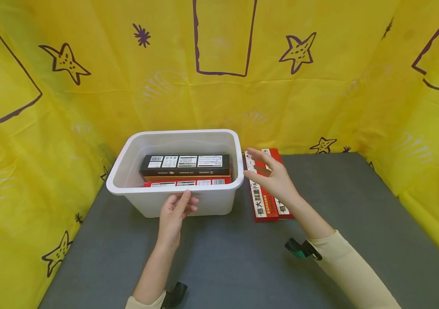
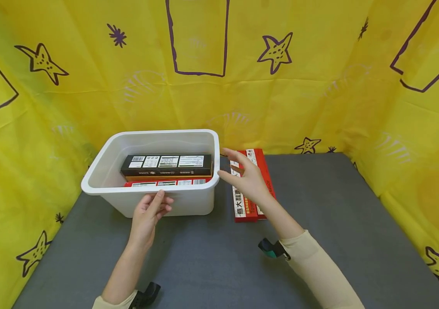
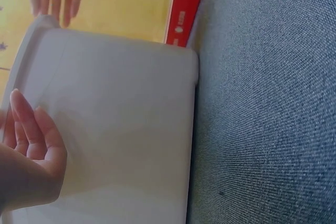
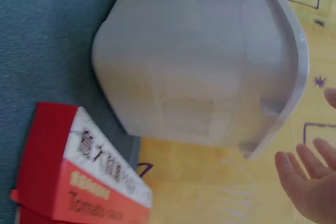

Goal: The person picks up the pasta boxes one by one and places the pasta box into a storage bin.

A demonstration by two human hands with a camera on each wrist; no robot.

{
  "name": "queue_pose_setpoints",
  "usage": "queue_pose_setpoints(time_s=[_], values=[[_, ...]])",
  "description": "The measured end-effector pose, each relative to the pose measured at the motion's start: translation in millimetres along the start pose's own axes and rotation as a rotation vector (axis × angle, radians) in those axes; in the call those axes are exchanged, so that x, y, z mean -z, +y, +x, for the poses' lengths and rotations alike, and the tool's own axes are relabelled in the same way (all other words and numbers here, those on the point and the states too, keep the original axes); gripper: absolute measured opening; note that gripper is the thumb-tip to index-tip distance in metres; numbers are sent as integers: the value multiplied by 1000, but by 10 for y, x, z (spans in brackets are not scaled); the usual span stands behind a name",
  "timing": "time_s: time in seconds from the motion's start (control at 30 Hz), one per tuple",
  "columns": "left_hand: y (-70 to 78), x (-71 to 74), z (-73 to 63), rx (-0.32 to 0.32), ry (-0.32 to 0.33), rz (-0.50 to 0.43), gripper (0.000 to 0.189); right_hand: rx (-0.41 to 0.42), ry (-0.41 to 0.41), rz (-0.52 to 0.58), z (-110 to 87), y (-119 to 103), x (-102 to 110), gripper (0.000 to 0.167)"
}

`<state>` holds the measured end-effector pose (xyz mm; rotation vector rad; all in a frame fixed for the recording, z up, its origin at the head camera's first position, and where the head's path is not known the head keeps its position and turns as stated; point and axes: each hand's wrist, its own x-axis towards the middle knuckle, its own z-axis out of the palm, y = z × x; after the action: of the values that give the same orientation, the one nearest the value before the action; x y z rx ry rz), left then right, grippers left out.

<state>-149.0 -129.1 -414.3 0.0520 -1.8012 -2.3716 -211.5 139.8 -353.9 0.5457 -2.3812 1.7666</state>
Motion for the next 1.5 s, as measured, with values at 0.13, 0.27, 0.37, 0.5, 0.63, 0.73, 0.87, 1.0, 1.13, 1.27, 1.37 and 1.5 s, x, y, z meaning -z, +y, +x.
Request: queue_pose_setpoints(time_s=[0.13, 0.27, 0.37, 0.5, 0.63, 0.73, 0.87, 1.0, 1.13, 1.27, 1.37, 1.5], values=[[2, 1, -1, -5, 3, 0, 22, -21, 33, -4, -66, 107, 60, 60], [6, -8, -4, -11, 9, 2, 20, -31, 70, 10, -142, 222, 123, 59], [8, -22, -6, -21, 17, 4, 18, -29, 93, 16, -209, 310, 179, 59], [6, -34, -6, -37, 26, 15, 17, -71, 109, -13, -294, 412, 248, 60], [-1, -34, 0, -51, 26, 30, 19, -122, 127, -37, -366, 495, 298, 63], [-4, -34, 2, -61, 25, 32, 18, -132, 140, -56, -407, 577, 329, 65], [-7, -35, -1, -69, 29, 27, 17, -169, 143, -98, -459, 681, 367, 68], [-7, -38, -1, -66, 37, 28, 17, -213, 147, -143, -494, 763, 390, 70], [-1, -43, 3, -57, 44, 33, 18, -278, 151, -180, -517, 815, 409, 74], [5, -40, 3, -49, 50, 27, 17, -343, 131, -225, -543, 860, 435, 79], [5, -35, 7, -43, 51, 28, 18, -361, 106, -268, -564, 908, 464, 81], [-1, -33, 12, -44, 49, 30, 20, -365, 72, -305, -587, 968, 497, 84]])
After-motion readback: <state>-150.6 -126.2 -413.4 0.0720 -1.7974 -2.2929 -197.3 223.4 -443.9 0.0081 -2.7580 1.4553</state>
